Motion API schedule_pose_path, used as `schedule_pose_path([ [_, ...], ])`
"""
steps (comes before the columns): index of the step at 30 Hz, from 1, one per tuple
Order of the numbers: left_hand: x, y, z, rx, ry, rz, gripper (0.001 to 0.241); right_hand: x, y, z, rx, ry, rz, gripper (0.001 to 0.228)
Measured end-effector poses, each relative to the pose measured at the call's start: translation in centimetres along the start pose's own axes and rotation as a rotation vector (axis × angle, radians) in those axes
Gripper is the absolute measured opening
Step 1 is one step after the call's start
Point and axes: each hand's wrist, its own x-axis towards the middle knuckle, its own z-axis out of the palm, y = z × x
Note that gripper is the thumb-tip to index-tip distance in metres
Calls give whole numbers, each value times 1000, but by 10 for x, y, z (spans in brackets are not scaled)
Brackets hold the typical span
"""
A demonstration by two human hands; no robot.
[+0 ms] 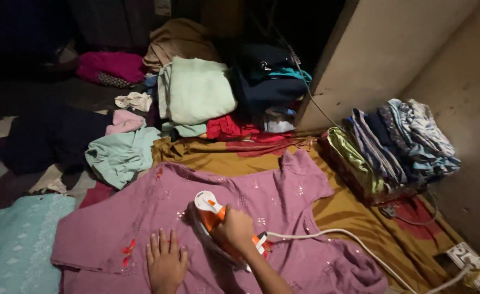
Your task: Ironing a purple garment on a bed surface and then folding it.
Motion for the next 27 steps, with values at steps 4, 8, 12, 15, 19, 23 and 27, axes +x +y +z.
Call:
schedule_pose_path([
  [4,2,-1,0,-18,-12,-11,74,33,-6,9,16,29,13,30],
  [8,2,3,-15,-32,-36,1,68,81,14,43,13,74,-51,34],
  [12,0,2,-16,-102,11,-13,69,99,-1,36,11,102,-37,33],
  [15,1,1,-14,-140,87,24,71,110,6,48,-16,65,-2,41],
  [19,3,4,-29,-92,-55,-9,72,112,22,60,-39,102,-15,31],
  [23,2,0,-12,-85,-30,-2,69,85,15,43,-5,61,6,35],
  [27,1,2,-17,-106,-39,-15,67,39,21,26,-22,21,-76,34],
])
